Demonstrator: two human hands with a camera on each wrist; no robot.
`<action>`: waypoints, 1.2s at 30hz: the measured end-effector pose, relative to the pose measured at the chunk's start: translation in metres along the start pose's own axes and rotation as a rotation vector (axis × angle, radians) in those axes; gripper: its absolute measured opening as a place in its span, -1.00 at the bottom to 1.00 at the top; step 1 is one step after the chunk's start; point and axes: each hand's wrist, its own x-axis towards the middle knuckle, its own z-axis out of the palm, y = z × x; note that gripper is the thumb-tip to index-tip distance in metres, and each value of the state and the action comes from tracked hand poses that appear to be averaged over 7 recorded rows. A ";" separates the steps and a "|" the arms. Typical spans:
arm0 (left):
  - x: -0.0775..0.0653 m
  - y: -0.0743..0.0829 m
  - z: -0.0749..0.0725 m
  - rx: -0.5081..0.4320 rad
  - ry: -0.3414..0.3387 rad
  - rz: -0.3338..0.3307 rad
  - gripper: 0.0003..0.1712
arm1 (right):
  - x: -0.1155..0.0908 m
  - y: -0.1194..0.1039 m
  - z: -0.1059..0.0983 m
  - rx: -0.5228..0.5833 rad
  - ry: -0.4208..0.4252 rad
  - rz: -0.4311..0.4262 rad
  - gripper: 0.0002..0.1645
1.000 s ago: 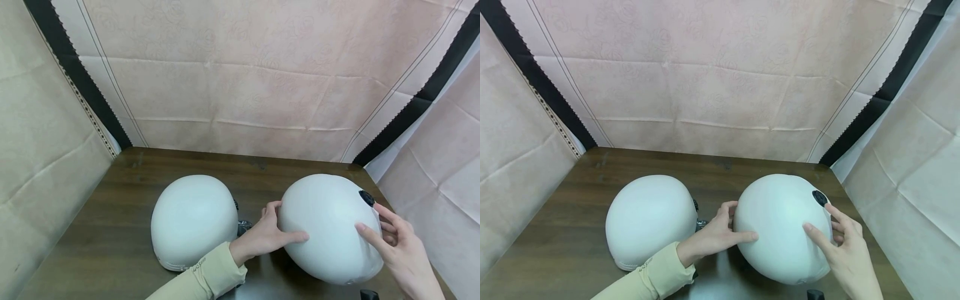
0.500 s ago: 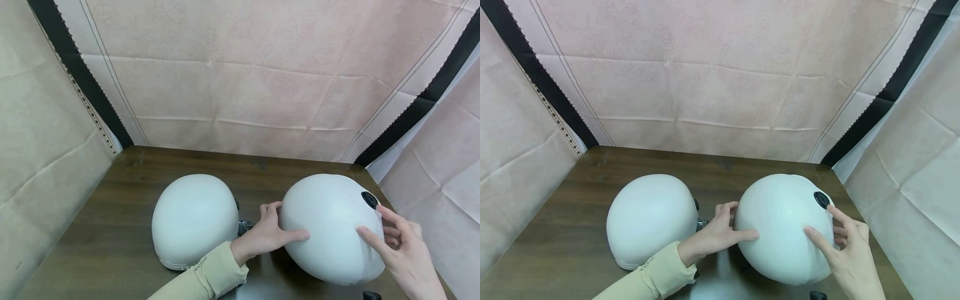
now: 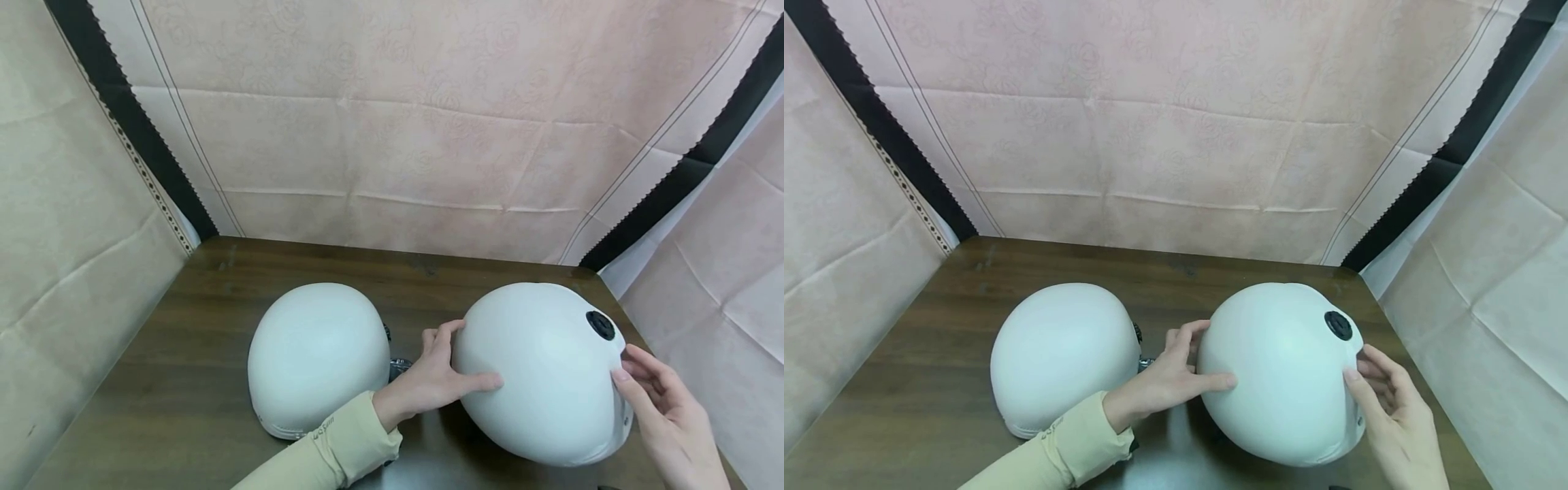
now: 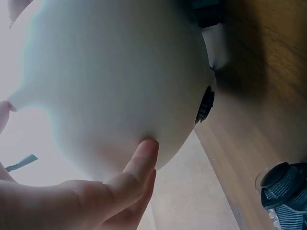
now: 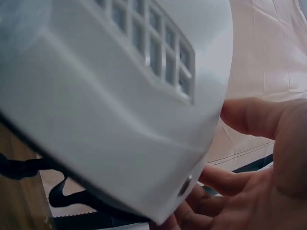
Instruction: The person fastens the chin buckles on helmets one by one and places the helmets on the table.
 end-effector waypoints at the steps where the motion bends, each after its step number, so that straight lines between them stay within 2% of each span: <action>1: 0.000 0.000 0.000 -0.003 0.000 0.000 0.07 | 0.000 -0.001 0.000 -0.001 -0.003 -0.001 -0.35; 9: 0.001 0.000 0.000 -0.012 -0.004 0.016 0.05 | 0.001 -0.004 -0.002 0.002 -0.055 0.033 -0.30; 15: 0.001 0.000 -0.001 -0.028 -0.006 0.020 0.03 | 0.000 -0.004 -0.005 0.007 -0.085 -0.007 -0.27; 21: 0.000 0.001 -0.001 -0.021 -0.002 0.014 0.03 | 0.001 -0.007 -0.004 -0.020 -0.086 0.070 -0.24; 24: 0.000 0.001 -0.002 -0.016 0.004 0.017 0.04 | 0.001 -0.008 -0.004 -0.011 -0.074 0.076 -0.27; 31: -0.001 0.003 -0.001 -0.015 0.003 0.016 -0.02 | 0.001 -0.008 0.000 0.032 -0.058 0.008 -0.41; 35: -0.001 0.002 0.000 -0.035 -0.007 0.023 -0.08 | 0.001 -0.008 0.009 0.113 -0.090 -0.032 -0.49; 36: -0.001 0.002 0.000 -0.041 -0.012 0.023 -0.08 | 0.000 -0.009 0.013 0.164 -0.106 -0.034 -0.52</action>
